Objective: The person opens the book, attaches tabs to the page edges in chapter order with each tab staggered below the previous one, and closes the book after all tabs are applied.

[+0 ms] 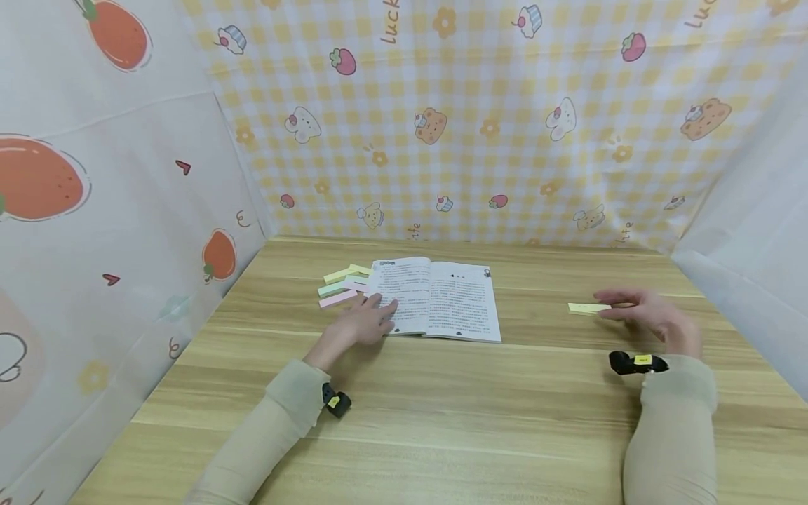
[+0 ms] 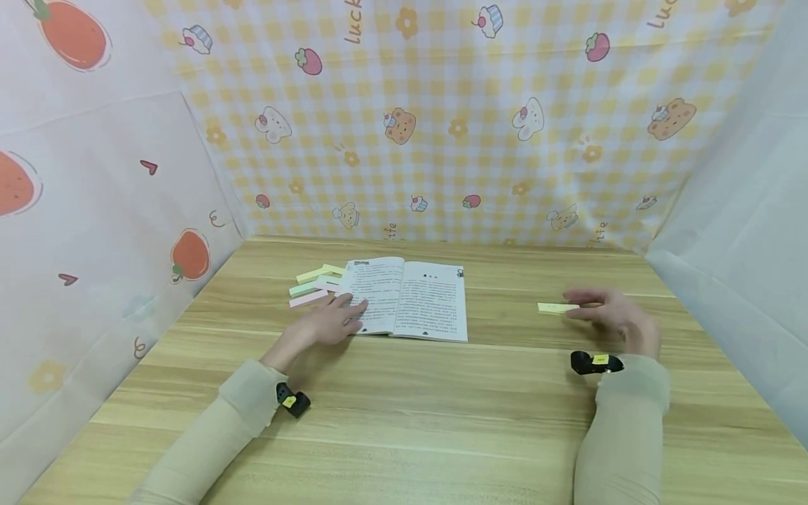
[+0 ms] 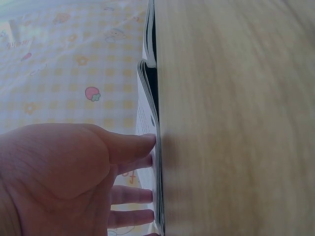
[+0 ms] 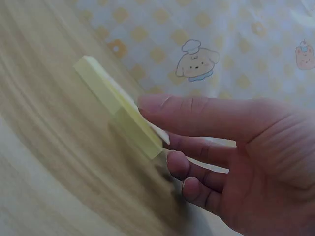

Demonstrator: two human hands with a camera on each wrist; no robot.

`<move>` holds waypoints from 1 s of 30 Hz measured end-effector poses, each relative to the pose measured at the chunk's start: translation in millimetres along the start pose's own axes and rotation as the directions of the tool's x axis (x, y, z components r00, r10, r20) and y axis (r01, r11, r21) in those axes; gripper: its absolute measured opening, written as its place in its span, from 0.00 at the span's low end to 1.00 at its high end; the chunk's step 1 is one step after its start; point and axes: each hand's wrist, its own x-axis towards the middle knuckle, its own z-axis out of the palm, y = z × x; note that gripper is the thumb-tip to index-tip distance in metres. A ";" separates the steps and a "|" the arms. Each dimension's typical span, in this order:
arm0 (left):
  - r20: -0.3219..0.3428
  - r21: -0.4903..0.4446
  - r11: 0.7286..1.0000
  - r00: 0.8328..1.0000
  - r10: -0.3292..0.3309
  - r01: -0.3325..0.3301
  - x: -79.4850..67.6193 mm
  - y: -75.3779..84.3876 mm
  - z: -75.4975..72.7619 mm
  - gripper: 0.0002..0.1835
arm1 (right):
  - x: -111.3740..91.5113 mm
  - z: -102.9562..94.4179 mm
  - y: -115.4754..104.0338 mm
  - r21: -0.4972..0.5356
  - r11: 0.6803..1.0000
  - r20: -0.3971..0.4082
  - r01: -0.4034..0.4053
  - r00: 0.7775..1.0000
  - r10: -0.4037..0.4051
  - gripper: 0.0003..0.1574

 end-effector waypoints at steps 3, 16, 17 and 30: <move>-0.004 0.002 1.000 1.000 0.000 0.000 0.0 0.3 -0.3 0.30 | 0.8 1.6 3.2 -0.036 0.999 -0.021 -0.021 1.000 0.021 0.40; -0.004 0.013 1.000 1.000 -0.002 0.002 1.7 -1.6 1.3 0.30 | 5.9 3.8 5.7 -0.080 0.994 -0.037 -0.074 0.997 0.071 0.44; -0.003 0.016 1.000 1.000 -0.001 0.001 1.8 -1.6 1.3 0.30 | 6.7 3.6 5.7 -0.092 0.993 -0.040 -0.076 0.997 0.073 0.44; 0.002 0.000 1.000 1.000 0.009 -0.009 1.4 -1.2 1.4 0.29 | 7.4 4.7 6.2 -0.163 0.983 -0.063 -0.085 0.995 0.076 0.44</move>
